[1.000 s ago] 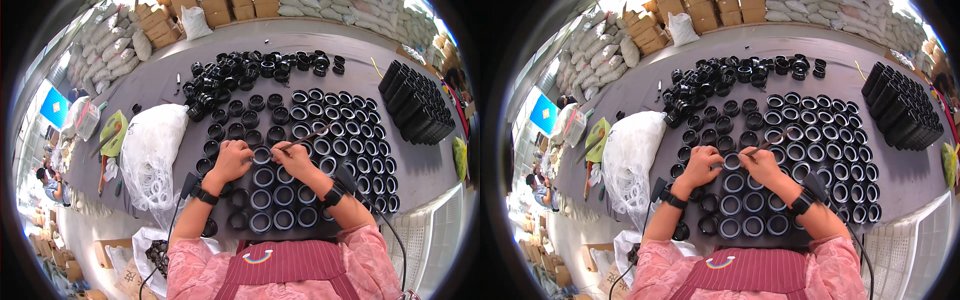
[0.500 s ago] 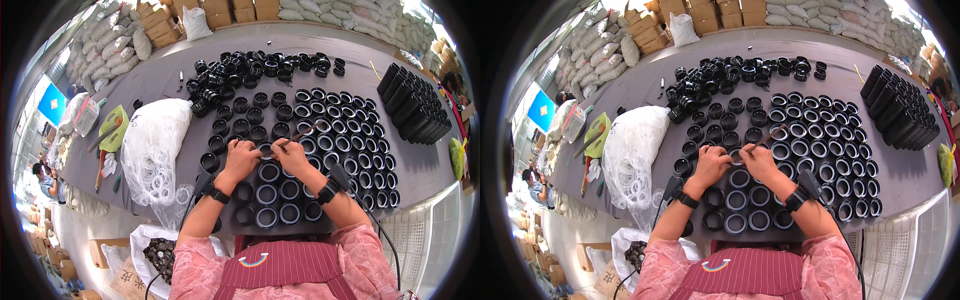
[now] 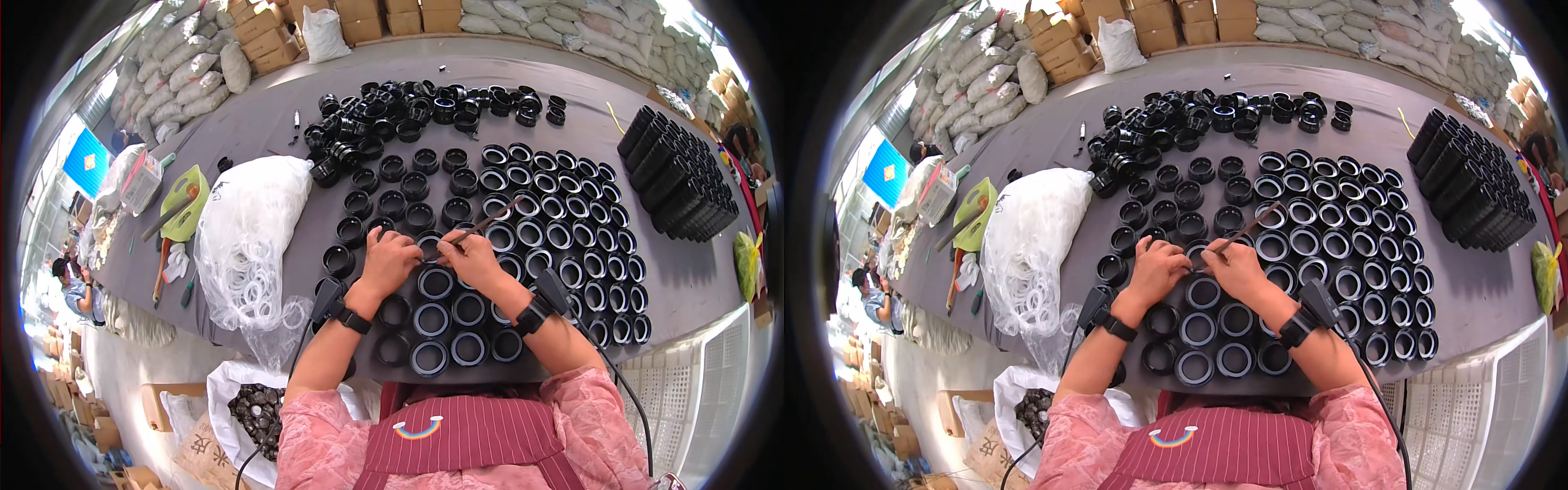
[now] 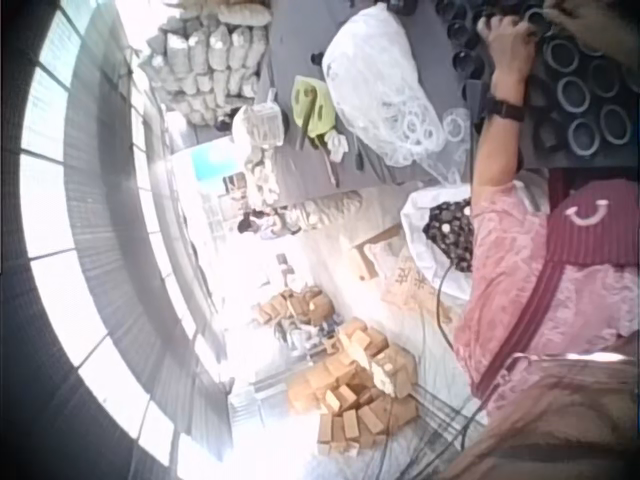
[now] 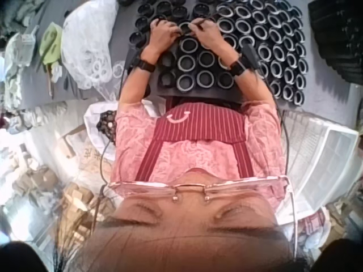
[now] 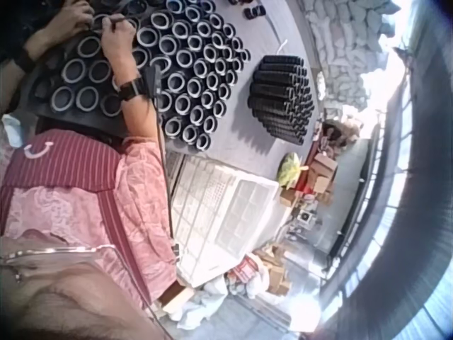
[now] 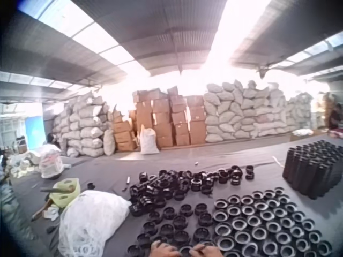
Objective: The worker is using a thin wooden stick to process or inspect small black circular plastic seals on a workbench.
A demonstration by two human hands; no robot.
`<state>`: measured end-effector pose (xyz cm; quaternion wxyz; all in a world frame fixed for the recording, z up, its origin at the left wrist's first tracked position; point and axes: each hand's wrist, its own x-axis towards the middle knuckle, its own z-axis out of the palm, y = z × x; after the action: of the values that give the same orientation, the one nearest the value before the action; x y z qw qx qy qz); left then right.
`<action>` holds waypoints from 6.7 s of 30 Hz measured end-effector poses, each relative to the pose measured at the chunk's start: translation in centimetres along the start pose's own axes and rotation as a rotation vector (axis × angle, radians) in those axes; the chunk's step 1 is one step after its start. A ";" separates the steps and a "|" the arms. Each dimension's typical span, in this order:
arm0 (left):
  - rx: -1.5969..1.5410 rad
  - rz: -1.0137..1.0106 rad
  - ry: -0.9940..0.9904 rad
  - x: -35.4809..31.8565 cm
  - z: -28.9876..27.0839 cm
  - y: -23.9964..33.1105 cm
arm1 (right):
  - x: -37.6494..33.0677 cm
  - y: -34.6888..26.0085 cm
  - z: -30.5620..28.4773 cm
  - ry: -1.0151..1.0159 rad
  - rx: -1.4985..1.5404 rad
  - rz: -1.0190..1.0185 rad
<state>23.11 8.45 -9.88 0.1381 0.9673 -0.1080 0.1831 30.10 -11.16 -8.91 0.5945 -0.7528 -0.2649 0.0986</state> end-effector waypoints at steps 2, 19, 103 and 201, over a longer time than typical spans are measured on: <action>0.010 0.014 -0.004 0.2 0.1 -0.1 | 0.3 -0.4 -0.5 -0.017 -0.022 -0.009; -0.015 0.089 0.029 0.8 -0.1 -0.2 | 3.6 -0.3 0.2 -0.037 -0.152 -0.089; -0.074 0.038 0.025 4.4 -1.5 4.4 | -7.5 -2.4 -5.8 0.211 0.047 -0.111; -0.116 -0.594 -0.067 -13.3 -4.5 -6.3 | -13.7 -3.7 -1.0 -0.062 0.323 0.040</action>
<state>11.14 17.83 -12.39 0.2371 0.9525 0.1651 0.0963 18.05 -18.50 -7.37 0.6972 -0.6491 -0.2486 0.1751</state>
